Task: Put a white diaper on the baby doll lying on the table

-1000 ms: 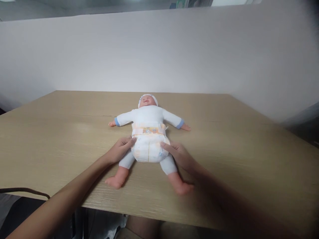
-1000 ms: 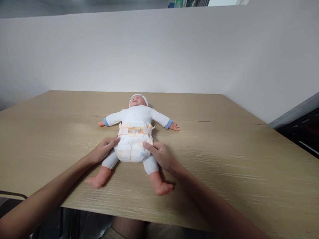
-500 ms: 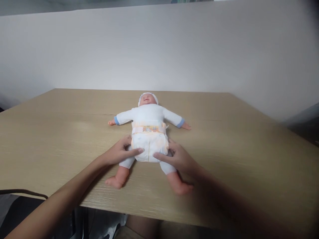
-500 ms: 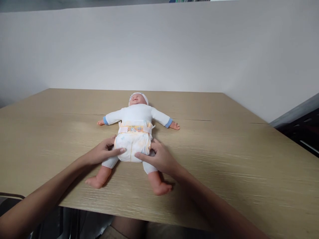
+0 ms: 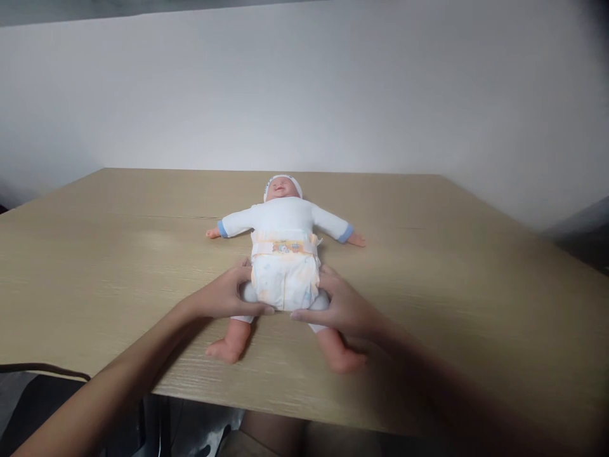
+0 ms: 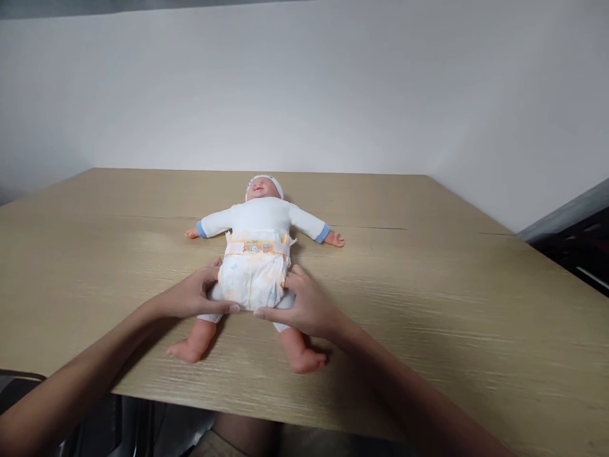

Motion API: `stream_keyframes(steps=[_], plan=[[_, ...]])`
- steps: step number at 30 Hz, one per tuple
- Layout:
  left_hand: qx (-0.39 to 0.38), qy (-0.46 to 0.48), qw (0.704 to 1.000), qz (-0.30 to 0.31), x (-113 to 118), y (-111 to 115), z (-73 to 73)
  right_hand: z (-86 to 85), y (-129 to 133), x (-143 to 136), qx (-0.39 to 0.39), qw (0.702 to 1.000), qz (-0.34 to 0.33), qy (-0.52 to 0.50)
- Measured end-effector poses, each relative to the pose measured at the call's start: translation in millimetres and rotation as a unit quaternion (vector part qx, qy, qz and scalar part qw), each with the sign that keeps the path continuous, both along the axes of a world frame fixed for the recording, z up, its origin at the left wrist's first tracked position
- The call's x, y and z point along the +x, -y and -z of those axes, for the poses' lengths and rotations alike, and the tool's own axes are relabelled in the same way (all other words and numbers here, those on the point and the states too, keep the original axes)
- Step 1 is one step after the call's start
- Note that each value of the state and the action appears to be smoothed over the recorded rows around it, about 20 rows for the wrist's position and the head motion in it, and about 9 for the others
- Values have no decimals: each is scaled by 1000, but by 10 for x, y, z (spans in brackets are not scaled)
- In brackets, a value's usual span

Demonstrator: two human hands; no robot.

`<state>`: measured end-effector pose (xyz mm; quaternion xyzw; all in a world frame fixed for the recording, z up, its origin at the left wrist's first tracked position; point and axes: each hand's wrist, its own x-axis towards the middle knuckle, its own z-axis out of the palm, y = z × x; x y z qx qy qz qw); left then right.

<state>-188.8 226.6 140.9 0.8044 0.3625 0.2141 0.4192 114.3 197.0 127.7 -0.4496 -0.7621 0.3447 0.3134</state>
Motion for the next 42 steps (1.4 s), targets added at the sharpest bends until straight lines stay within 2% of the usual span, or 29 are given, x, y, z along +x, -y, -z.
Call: stream_keyframes(steps=[5,12,17,29,36,39,42], plan=[[26,-7,999,21,-12,-18,-19,-18,-28,14,37,998,-38,13],[25,-2,999,41,15,-32,-90,-3,-43,21,15,999,-40,6],[19,-2,999,35,24,-43,-68,18,-70,17,14,999,-41,-16],[10,10,1000,27,-4,-47,-31,-4,-108,64,-43,996,-61,-56],[-88,78,992,52,-103,-128,-8,-7,-131,99,-204,968,-52,-137],[-131,101,984,60,-128,-152,-3,-18,-155,105,-221,963,-45,-147],[-181,118,976,41,-156,-155,13,-50,-170,105,-227,960,-46,-157]])
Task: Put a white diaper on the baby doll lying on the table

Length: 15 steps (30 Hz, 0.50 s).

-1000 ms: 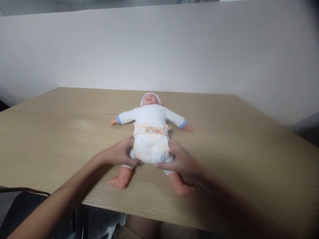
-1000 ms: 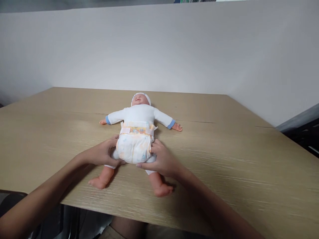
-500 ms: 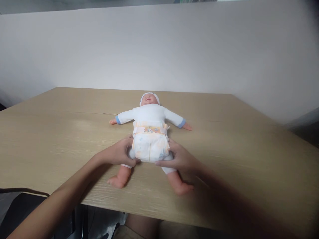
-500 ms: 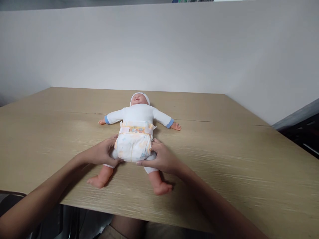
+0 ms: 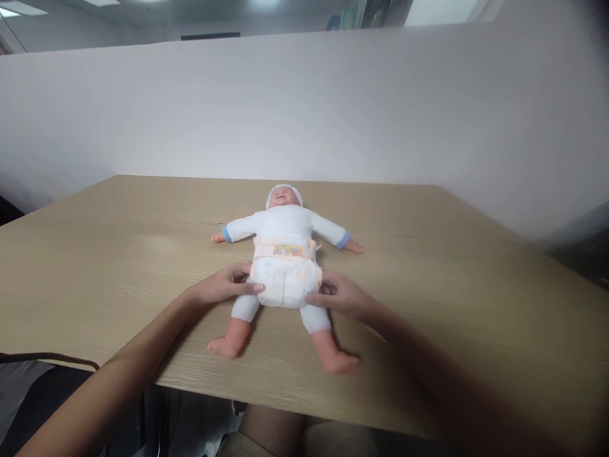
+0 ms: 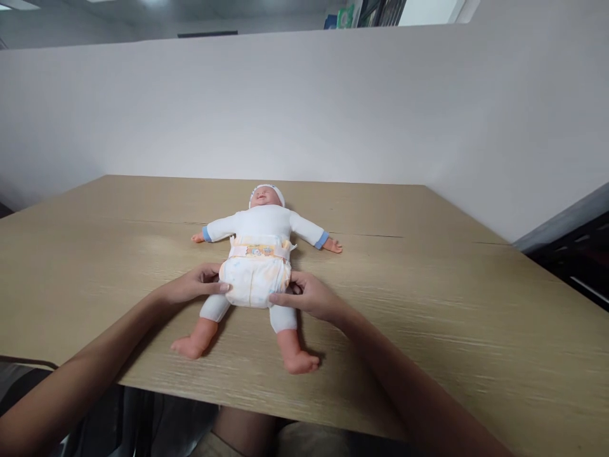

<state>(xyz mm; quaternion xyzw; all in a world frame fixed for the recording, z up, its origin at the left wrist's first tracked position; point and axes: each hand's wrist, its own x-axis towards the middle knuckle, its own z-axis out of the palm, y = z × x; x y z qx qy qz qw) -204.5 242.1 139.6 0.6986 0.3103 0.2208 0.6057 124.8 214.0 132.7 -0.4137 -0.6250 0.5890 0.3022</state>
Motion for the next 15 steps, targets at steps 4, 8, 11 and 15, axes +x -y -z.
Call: stream_keyframes(steps=[4,8,11,15], plan=[[-73,52,996,-29,-15,11,31,-57,4,12,-17,1000,2,-24],[-130,94,985,-69,-5,6,50,-102,13,46,-61,996,8,-67],[-144,99,980,-96,-16,-14,59,-124,5,86,-87,992,27,-85],[-109,88,983,-118,-58,-44,64,-151,-8,150,-109,987,38,-109]])
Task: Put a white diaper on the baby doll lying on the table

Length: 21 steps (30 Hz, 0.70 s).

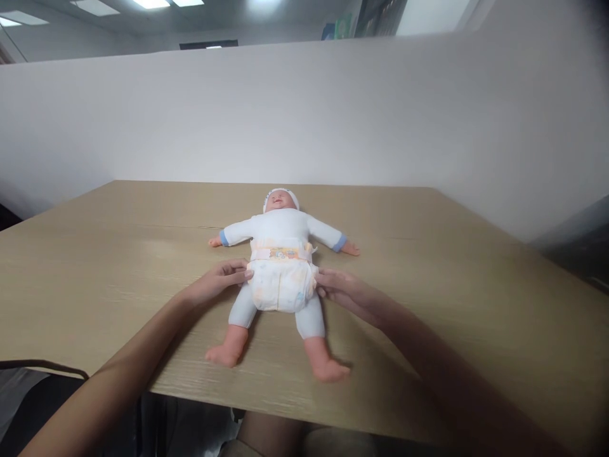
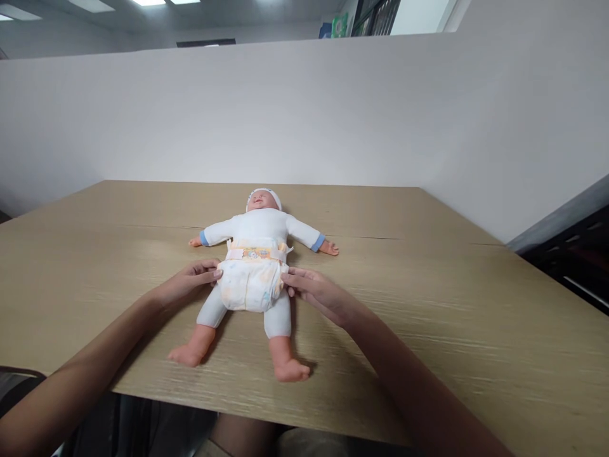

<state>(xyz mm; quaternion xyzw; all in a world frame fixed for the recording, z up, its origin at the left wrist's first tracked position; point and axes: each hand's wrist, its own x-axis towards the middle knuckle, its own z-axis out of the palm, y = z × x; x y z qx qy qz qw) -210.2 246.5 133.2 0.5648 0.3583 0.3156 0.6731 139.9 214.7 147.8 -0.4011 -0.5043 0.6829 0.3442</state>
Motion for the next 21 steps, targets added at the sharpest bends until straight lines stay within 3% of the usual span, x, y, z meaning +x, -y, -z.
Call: stream_keyframes(steps=[7,11,14,17,19,21], plan=[[67,-57,996,-9,-49,-25,-22,48,-94,120,-27,999,22,36],[103,-82,991,-30,-24,-25,-76,173,-219,184,41,981,119,151],[130,-96,982,-101,-9,-64,-36,274,-262,225,170,927,215,258],[183,-91,963,-174,-2,-148,77,383,-293,255,315,844,288,324],[243,-104,937,-230,4,-220,150,466,-344,271,405,780,322,352],[323,-161,884,-299,17,-297,199,543,-428,284,473,718,338,383]])
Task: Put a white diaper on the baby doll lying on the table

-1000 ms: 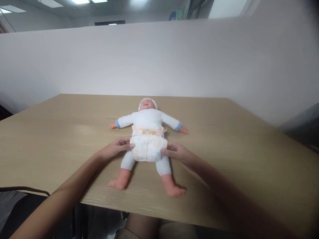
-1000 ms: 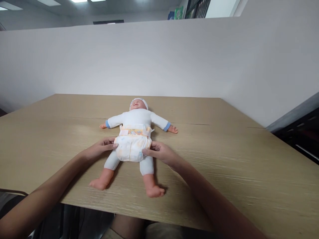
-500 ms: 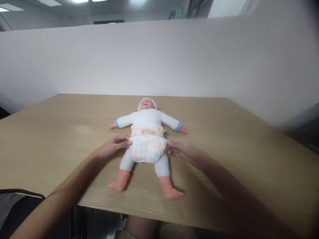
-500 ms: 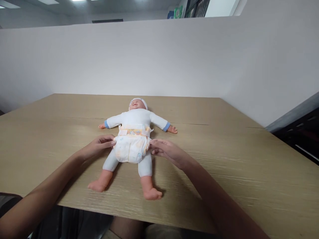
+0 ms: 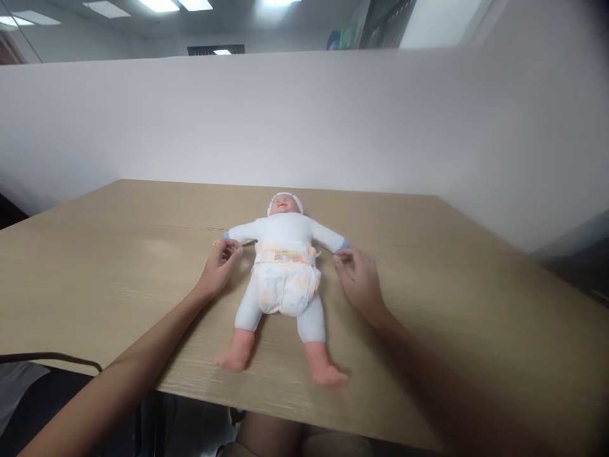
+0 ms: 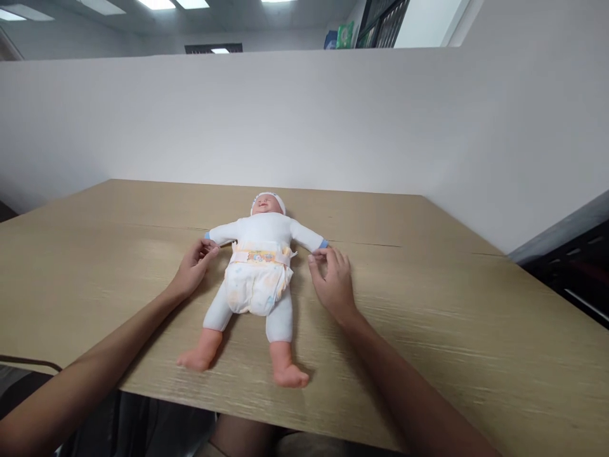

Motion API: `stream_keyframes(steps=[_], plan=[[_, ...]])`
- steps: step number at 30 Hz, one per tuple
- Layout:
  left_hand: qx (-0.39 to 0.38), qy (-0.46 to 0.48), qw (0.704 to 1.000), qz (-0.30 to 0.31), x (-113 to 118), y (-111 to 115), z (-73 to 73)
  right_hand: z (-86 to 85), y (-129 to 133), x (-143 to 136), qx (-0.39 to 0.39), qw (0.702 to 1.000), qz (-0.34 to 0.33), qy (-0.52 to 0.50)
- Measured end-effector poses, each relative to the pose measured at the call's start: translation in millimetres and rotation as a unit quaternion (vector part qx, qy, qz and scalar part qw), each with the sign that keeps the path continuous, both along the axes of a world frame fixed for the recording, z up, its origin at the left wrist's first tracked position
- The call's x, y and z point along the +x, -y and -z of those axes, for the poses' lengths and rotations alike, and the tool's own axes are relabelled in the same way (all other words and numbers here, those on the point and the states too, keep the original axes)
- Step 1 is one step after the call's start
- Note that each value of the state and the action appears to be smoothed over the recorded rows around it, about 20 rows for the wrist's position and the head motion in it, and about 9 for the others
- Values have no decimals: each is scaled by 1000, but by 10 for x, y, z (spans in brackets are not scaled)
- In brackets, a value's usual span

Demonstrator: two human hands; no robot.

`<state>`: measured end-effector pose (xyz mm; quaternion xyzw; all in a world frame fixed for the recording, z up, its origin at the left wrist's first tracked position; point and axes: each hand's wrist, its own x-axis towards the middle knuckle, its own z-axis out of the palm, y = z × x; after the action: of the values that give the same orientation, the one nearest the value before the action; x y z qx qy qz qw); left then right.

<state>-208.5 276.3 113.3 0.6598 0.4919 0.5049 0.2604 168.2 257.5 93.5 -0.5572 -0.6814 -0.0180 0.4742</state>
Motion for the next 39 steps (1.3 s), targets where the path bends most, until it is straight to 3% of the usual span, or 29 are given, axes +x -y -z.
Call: stream_keyframes(steps=[3,7,12,16,22,27,31,34,37,39], plan=[[120,-172,971,-115,55,-122,31,65,-173,-3,33,994,33,95],[149,-349,915,-134,195,-323,37,34,-467,-88,2,981,66,182],[104,-381,907,-147,352,-645,12,-42,-812,-271,-31,972,85,216],[57,-412,899,-136,427,-829,-34,-40,-916,-337,-57,969,74,230],[10,-463,875,-142,475,-898,-98,21,-928,-290,-80,966,80,234],[20,-455,879,-145,450,-889,-104,56,-965,-265,-71,968,79,228],[43,-420,895,-144,447,-806,-108,68,-955,-222,-43,980,60,184],[47,-388,908,-150,498,-605,-185,34,-868,-191,-30,989,52,136],[41,-348,922,-164,576,-152,-329,-42,-674,-179,-32,994,42,96],[30,-321,933,-160,604,352,-390,-103,-449,-162,-38,996,19,75]])
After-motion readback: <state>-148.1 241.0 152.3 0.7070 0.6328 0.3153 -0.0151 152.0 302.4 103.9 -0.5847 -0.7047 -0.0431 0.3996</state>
